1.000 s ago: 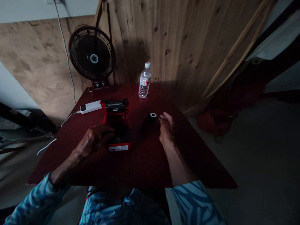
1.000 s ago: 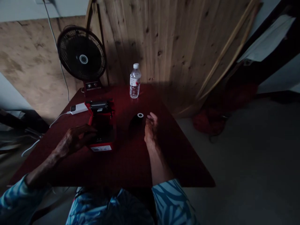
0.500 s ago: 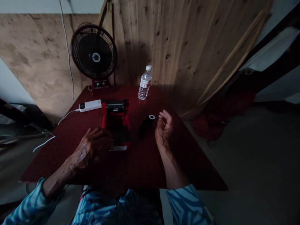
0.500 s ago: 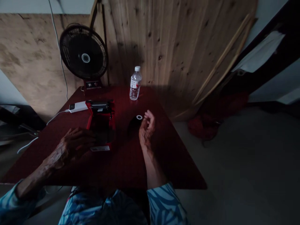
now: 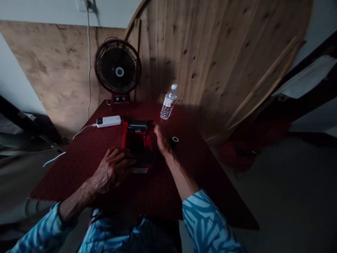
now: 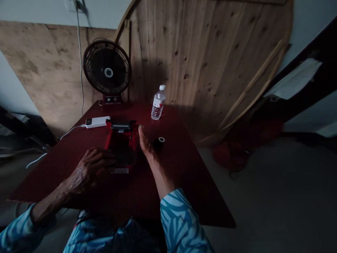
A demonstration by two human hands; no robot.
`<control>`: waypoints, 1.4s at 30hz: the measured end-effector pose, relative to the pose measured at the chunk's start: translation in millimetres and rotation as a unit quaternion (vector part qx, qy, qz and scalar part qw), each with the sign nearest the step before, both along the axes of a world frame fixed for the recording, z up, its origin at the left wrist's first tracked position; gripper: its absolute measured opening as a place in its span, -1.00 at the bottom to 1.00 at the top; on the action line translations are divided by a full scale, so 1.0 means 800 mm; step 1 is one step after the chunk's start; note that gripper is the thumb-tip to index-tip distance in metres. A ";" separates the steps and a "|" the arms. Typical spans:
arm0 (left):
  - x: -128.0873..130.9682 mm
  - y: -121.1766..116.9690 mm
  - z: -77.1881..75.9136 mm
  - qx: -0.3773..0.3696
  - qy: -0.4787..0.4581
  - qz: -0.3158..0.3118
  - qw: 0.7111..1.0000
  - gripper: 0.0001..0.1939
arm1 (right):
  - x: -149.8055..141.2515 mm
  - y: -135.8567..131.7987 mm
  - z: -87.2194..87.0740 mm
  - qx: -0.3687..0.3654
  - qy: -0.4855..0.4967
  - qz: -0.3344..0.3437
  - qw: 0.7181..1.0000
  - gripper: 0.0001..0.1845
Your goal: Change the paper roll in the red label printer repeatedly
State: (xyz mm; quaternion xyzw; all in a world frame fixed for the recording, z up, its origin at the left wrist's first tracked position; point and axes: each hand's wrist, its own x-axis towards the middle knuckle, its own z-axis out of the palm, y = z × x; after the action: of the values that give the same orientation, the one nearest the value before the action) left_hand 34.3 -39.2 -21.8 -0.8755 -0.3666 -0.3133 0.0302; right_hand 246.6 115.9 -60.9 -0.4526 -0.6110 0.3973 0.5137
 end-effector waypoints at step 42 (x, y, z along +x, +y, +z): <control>-0.001 0.065 -0.035 -0.444 -0.490 0.054 0.748 -0.34 | 0.004 -0.098 -0.035 0.017 0.069 -0.012 0.997 -0.65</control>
State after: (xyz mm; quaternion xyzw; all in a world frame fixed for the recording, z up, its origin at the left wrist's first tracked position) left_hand 33.2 13.1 -49.4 -0.4946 -0.4756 -0.4992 -0.5291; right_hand 250.1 37.6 -89.2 -0.4222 -0.5757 0.4110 0.5670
